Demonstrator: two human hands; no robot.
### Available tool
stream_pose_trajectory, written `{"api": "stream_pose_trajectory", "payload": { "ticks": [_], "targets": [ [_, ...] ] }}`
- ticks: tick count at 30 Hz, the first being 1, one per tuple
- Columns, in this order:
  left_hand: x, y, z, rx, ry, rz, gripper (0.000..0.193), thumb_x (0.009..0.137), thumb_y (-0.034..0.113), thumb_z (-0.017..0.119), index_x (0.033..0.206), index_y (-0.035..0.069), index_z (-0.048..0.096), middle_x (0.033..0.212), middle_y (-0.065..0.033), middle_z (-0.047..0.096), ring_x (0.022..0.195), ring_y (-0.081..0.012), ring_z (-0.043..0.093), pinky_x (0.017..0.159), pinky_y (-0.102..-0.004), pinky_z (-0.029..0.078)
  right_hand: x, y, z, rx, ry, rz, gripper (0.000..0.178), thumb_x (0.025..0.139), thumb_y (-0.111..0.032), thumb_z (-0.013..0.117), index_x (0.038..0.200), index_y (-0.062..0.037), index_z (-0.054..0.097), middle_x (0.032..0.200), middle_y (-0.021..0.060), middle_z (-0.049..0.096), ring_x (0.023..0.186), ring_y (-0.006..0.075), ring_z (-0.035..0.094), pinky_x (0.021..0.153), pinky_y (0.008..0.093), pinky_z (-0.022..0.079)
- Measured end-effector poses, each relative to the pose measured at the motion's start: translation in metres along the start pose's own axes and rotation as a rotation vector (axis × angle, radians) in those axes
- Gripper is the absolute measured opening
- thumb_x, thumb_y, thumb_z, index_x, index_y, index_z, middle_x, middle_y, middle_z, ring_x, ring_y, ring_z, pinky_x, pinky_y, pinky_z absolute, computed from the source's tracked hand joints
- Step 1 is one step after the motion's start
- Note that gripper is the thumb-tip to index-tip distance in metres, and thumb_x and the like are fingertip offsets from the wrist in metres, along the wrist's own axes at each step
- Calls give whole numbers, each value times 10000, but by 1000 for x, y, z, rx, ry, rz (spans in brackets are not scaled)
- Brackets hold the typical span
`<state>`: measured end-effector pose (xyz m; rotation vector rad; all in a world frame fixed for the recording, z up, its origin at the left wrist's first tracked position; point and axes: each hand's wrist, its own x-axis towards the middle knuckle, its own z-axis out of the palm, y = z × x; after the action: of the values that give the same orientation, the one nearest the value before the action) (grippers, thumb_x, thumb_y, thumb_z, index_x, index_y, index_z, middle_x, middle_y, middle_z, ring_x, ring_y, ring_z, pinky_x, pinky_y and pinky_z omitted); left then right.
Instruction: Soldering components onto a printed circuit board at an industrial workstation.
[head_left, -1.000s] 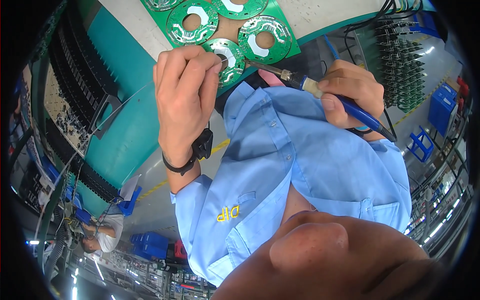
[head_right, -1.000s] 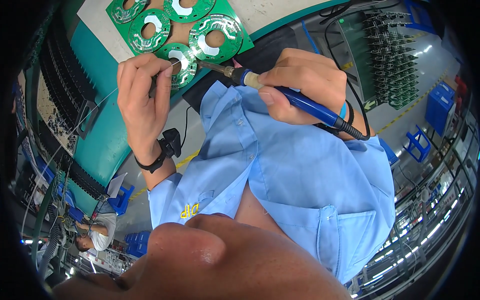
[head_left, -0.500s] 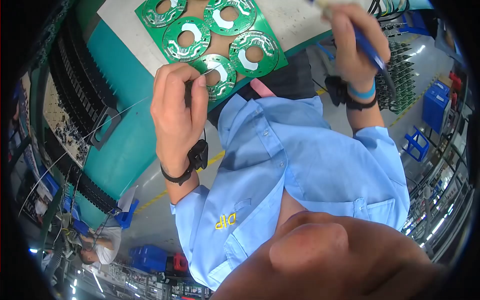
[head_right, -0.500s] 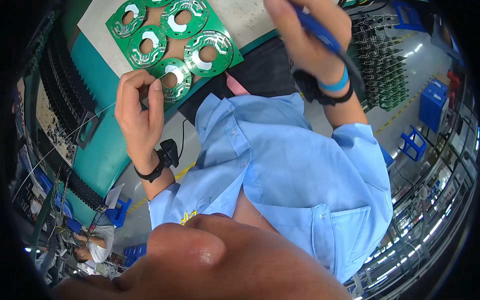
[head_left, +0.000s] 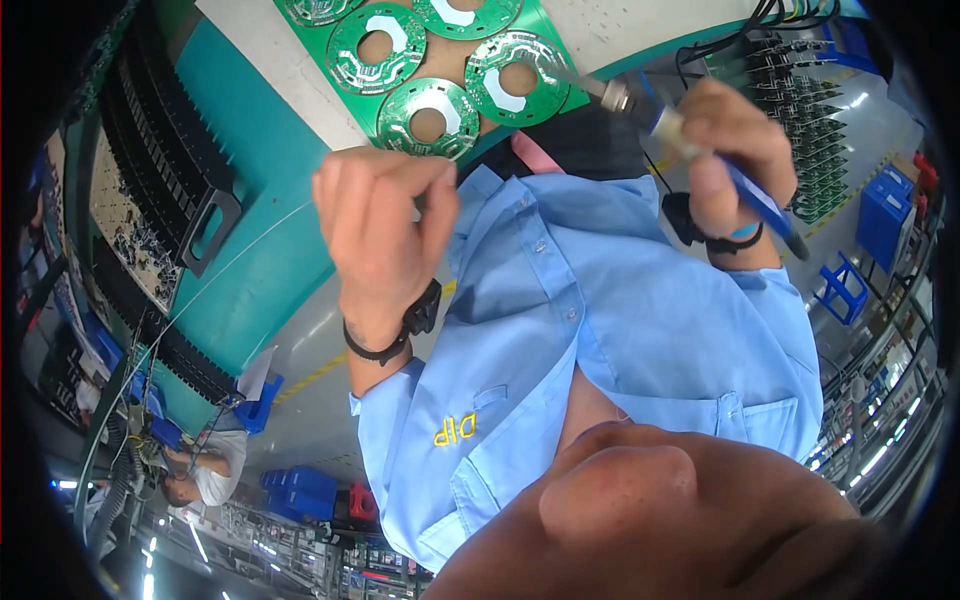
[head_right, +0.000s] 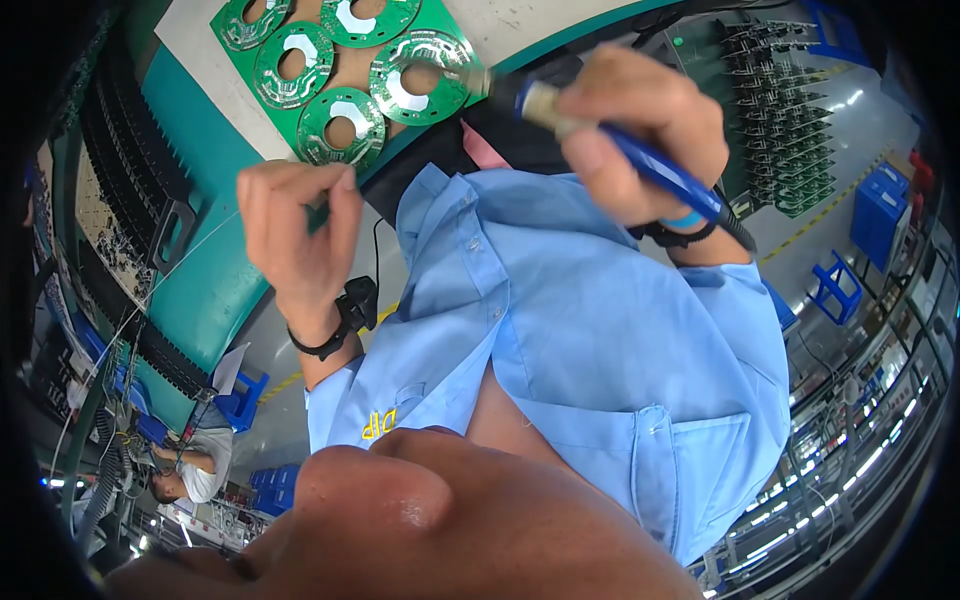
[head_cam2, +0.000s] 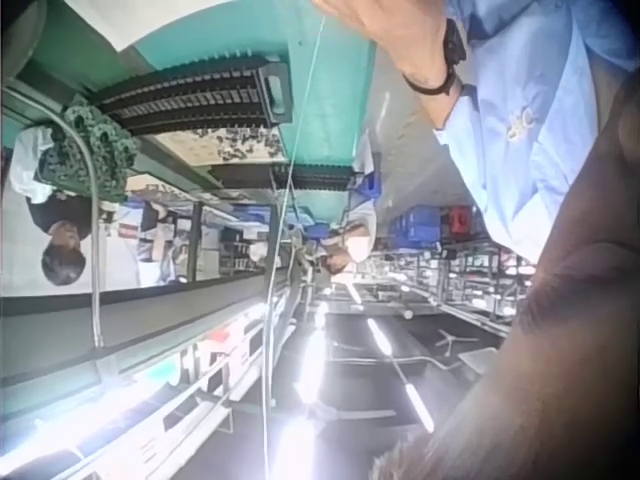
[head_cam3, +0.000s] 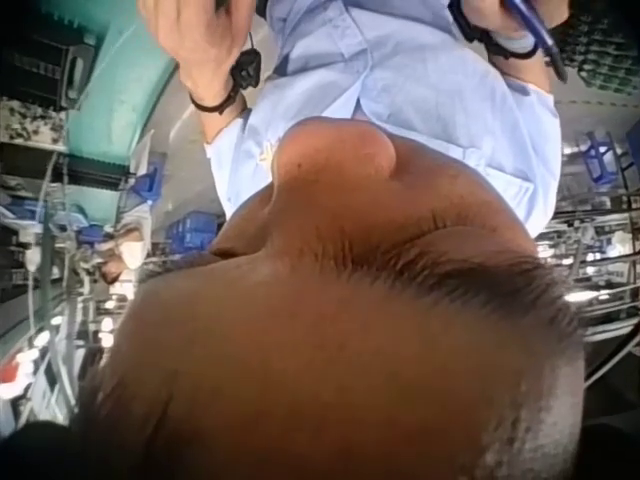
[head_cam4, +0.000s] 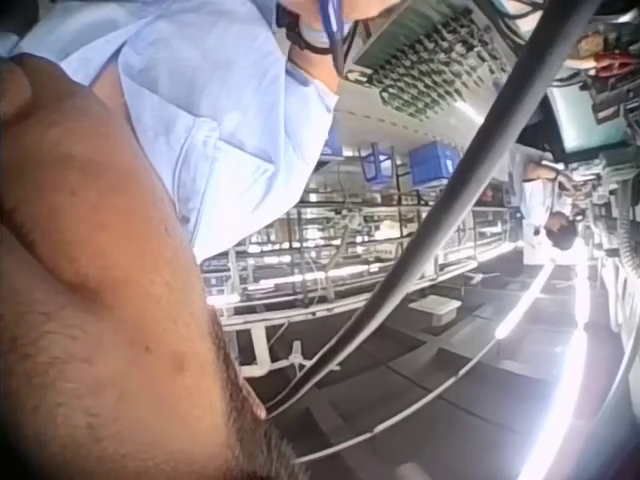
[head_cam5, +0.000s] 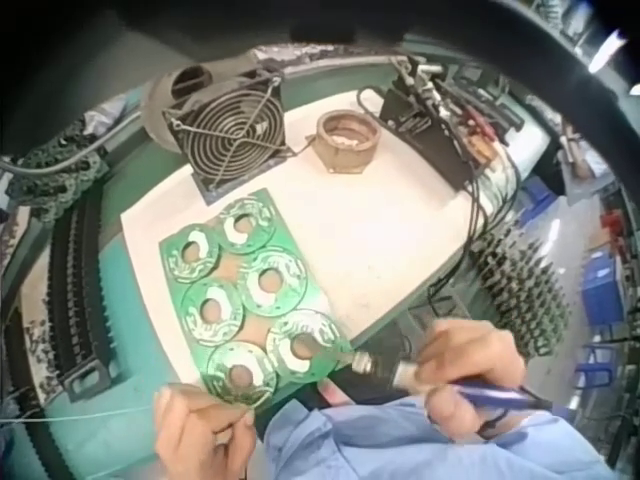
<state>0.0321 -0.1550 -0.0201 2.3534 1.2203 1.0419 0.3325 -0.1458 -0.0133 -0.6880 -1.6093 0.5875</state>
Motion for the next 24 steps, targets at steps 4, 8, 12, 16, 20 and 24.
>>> {"api": "stream_pose_trajectory", "payload": {
  "ticks": [4,8,12,16,20,24],
  "targets": [
    [-3,-1,16,45,28,24,310,704,-27,826,945,108,684,890,-25,619,831,-246,585,717,-370,402,-15,-14,2,33,-173,58,153,890,-42,722,965,65,641,720,131,680,518,222,598,470,323,476],
    [-5,-1,18,68,31,12,311,703,-30,824,939,107,674,874,-27,604,820,-246,580,719,-372,398,-22,-12,7,-22,-271,50,181,902,-39,657,1033,72,598,695,161,639,531,246,585,475,359,451],
    [-6,0,19,67,27,8,317,700,-35,820,941,107,671,876,-29,604,822,-247,580,717,-375,400,-25,-9,9,-15,-251,68,165,885,-30,661,1005,71,606,711,163,650,538,248,592,479,355,458],
    [-6,1,18,58,39,12,319,698,-36,819,937,108,667,870,-32,596,825,-248,579,713,-379,400,-24,-8,11,-23,-268,65,165,882,-27,662,1002,73,608,710,165,652,538,249,597,476,353,461],
    [-6,-2,19,60,25,13,318,694,-38,819,934,107,667,878,-34,603,826,-253,581,712,-379,403,-24,-8,13,-31,-263,60,159,886,-29,656,998,72,609,707,163,652,537,248,599,473,353,458],
    [-6,-2,18,61,14,0,308,695,-37,816,926,101,664,883,-40,610,824,-258,584,714,-380,405,-22,-8,17,-12,-202,64,138,878,-41,732,922,67,657,697,150,677,518,248,617,470,320,493]
  ]
}}
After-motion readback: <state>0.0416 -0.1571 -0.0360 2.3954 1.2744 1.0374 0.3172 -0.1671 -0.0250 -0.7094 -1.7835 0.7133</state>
